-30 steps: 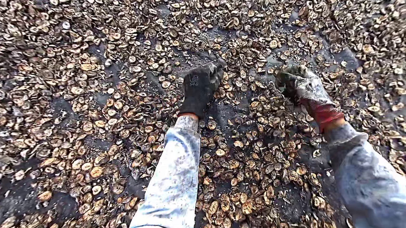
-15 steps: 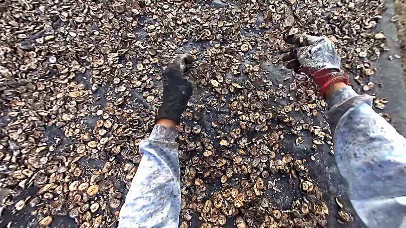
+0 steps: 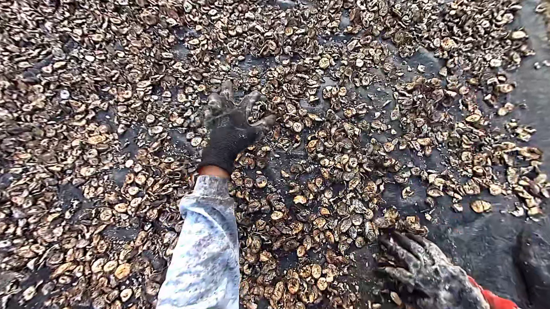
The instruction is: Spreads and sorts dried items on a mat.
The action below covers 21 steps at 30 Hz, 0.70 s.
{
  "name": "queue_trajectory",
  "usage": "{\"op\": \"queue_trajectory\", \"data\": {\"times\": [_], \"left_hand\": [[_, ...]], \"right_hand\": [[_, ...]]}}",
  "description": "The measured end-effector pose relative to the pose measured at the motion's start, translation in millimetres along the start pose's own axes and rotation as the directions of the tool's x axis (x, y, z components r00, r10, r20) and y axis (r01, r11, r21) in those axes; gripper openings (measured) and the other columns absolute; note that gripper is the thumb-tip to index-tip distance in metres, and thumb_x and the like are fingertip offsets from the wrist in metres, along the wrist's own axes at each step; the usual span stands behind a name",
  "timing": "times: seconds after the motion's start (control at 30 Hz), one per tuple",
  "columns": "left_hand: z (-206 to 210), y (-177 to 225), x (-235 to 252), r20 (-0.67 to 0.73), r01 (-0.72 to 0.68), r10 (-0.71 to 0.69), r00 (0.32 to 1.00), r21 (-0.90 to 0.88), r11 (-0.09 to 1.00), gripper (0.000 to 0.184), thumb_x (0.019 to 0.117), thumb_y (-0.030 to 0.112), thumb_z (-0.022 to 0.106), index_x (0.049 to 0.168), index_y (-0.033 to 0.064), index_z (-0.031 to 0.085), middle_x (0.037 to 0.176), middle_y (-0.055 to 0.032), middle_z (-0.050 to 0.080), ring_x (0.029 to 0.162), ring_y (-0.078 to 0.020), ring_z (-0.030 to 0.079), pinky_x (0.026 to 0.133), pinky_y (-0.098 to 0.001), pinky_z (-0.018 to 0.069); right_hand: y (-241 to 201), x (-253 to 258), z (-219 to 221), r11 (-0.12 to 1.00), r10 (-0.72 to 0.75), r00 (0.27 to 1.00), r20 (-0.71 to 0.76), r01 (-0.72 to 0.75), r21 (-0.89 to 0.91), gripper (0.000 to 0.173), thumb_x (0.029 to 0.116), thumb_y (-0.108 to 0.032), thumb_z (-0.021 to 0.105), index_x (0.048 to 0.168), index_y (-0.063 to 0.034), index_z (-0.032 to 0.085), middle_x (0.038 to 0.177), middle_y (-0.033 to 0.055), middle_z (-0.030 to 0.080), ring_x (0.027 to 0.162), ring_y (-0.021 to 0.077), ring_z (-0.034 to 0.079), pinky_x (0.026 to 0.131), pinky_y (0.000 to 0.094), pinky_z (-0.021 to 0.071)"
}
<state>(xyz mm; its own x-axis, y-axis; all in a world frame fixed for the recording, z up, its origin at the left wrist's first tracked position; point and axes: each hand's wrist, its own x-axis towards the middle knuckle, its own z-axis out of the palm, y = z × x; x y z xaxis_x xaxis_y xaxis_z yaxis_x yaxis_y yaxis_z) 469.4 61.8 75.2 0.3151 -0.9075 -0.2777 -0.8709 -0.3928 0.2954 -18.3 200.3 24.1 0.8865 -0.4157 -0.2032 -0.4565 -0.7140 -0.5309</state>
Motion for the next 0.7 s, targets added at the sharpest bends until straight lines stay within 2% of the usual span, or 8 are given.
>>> {"op": "queue_trajectory", "data": {"times": [0.1,0.17,0.23,0.3,0.4,0.5,0.6,0.7], "left_hand": [[33.2,26.1,50.1,-0.105,-0.03,0.027,0.994,-0.027,0.999,0.065,0.1013,0.055,0.052,0.158,0.0264,0.04,0.169,-0.0208,0.019,0.155,-0.0505,0.012,0.116,-0.0756,0.0153],[62.9,35.4,76.4,-0.069,-0.031,0.033,0.997,0.022,0.999,0.065,0.1016,0.054,0.049,0.159,0.0266,0.039,0.169,-0.018,0.022,0.155,-0.0488,0.012,0.117,-0.0753,0.014],[86.6,38.5,78.6,-0.009,-0.11,0.111,0.994,0.085,0.99,0.069,0.0985,0.06,0.051,0.157,0.0251,0.042,0.168,-0.0141,0.027,0.155,-0.0478,0.017,0.116,-0.0769,0.0151],[102.4,28.6,68.6,-0.078,-0.12,0.129,0.989,0.116,0.986,0.068,0.0965,0.064,0.051,0.157,0.0334,0.042,0.169,-0.0077,0.029,0.154,-0.0445,0.021,0.116,-0.0746,0.02],[101.3,11.8,49.6,-0.154,-0.071,0.071,0.986,0.004,0.997,0.055,0.0972,0.025,0.064,0.15,0.0159,0.052,0.158,-0.0264,0.04,0.145,-0.0544,0.034,0.11,-0.0762,0.0291],[78.6,16.6,30.8,-0.228,-0.082,0.053,0.972,-0.117,0.99,0.057,0.0957,0.004,0.061,0.151,0.0018,0.047,0.149,-0.033,0.046,0.137,-0.0536,0.046,0.111,-0.0705,0.0343],[57.3,29.6,26.8,-0.461,-0.106,-0.055,0.885,-0.317,0.943,0.053,0.0993,0.012,0.056,0.15,0.0012,0.048,0.131,-0.0271,0.065,0.116,-0.0399,0.066,0.102,-0.0555,0.0489],[48.0,61.4,32.8,-0.506,-0.197,-0.099,0.857,-0.499,0.844,0.041,0.1003,0.035,0.062,0.132,0.0098,0.064,0.107,-0.0089,0.072,0.083,-0.014,0.071,0.077,-0.0354,0.0603]], "right_hand": [[34.1,12.1,-31.2,0.97,0.243,0.967,-0.074,-0.242,0.021,0.047,0.0917,-0.021,0.062,0.139,-0.0156,0.065,0.145,0.0223,0.058,0.125,0.0451,0.062,0.098,0.0646,0.0497],[42.0,45.8,-64.6,0.82,0.548,0.832,-0.084,-0.515,0.249,0.049,0.0973,-0.023,0.057,0.146,-0.0177,0.059,0.142,0.012,0.063,0.128,0.0298,0.063,0.105,0.0566,0.0493],[47.4,89.1,-103.2,0.601,0.754,0.654,-0.054,-0.656,0.457,0.046,0.101,-0.033,0.061,0.142,-0.0128,0.06,0.126,0.016,0.07,0.113,0.0287,0.068,0.099,0.0554,0.0505],[62.5,120.9,-130.9,0.533,0.781,0.622,-0.051,-0.623,0.572,0.046,0.1012,-0.03,0.065,0.143,-0.0122,0.057,0.114,0.0179,0.07,0.094,0.0277,0.068,0.084,0.0519,0.0548],[86.0,152.6,-161.1,0.62,0.652,0.744,-0.144,-0.415,0.666,0.061,0.0988,-0.014,0.064,0.156,-0.025,0.043,0.137,0.0111,0.063,0.101,0.023,0.069,0.082,0.0465,0.0585],[121.9,183.3,-176.0,0.59,0.694,0.683,-0.227,-0.359,0.724,0.043,0.0948,-0.017,0.071,0.137,-0.0167,0.063,0.127,0.006,0.07,0.1,0.0161,0.071,0.087,0.0398,0.0589],[167.4,204.3,-172.8,0.521,0.801,0.555,-0.223,-0.465,0.715,0.045,0.1013,-0.042,0.062,0.131,-0.0089,0.065,0.117,0.0096,0.073,0.099,0.0189,0.072,0.089,0.0424,0.0585],[192.6,208.8,-173.1,0.6,0.8,0.541,-0.26,-0.702,0.383,0.064,0.0938,-0.055,0.067,0.144,-0.0175,0.057,0.146,0.0177,0.056,0.131,0.0375,0.056,0.106,0.0644,0.0433]]}}
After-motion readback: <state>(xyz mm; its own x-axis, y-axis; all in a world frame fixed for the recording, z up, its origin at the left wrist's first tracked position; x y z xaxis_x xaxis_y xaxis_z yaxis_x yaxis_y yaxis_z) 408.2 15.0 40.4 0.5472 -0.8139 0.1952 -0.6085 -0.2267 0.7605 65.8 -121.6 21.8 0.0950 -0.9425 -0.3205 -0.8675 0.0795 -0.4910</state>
